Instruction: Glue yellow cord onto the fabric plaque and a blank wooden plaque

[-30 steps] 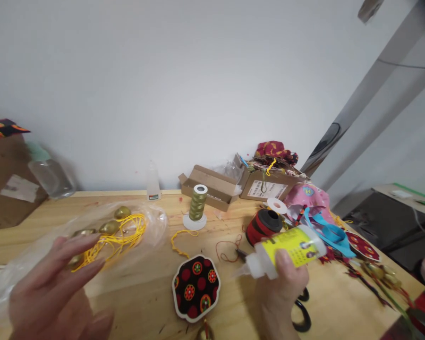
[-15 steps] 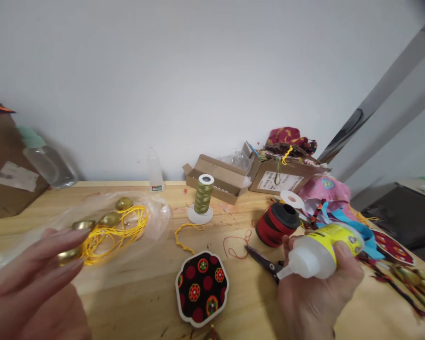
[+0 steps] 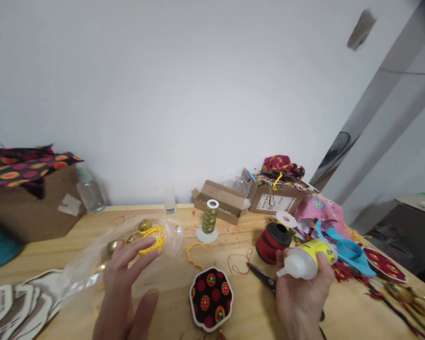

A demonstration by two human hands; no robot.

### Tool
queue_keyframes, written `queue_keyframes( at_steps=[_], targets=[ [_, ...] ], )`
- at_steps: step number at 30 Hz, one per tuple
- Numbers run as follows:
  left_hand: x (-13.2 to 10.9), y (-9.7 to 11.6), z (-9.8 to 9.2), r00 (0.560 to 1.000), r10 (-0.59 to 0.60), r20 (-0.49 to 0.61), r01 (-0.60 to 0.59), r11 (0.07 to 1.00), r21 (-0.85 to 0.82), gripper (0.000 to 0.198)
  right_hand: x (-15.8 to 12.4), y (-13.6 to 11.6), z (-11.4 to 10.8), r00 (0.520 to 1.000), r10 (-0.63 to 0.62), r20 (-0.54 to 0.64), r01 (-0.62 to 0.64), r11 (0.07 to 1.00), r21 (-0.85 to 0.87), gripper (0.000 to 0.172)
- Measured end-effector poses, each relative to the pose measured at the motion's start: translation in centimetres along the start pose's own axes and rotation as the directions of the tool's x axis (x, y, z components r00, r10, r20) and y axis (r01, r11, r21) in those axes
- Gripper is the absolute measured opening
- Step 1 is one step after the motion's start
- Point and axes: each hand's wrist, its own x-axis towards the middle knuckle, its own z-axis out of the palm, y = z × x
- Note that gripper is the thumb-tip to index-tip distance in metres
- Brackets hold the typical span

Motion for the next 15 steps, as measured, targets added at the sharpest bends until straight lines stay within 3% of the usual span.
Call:
queue_keyframes(
  at_steps=[7, 15],
  targets=[
    [0.0, -0.1, -0.3, 1.000, 0.005, 0.028, -0.003, 0.999, -0.045, 0.036, -0.3, 0.9, -0.7, 0.958, -0.251, 0.138, 0.257, 0.966, -0.027, 0.023],
    [0.5, -0.6, 0.0, 0.999, 0.012, -0.033, -0.014, 0.999, -0.050, 0.032, -0.1, 2.4, -1.0, 0.923, -0.296, 0.247, 0.322, 0.944, -0.073, 0.024]
  ],
)
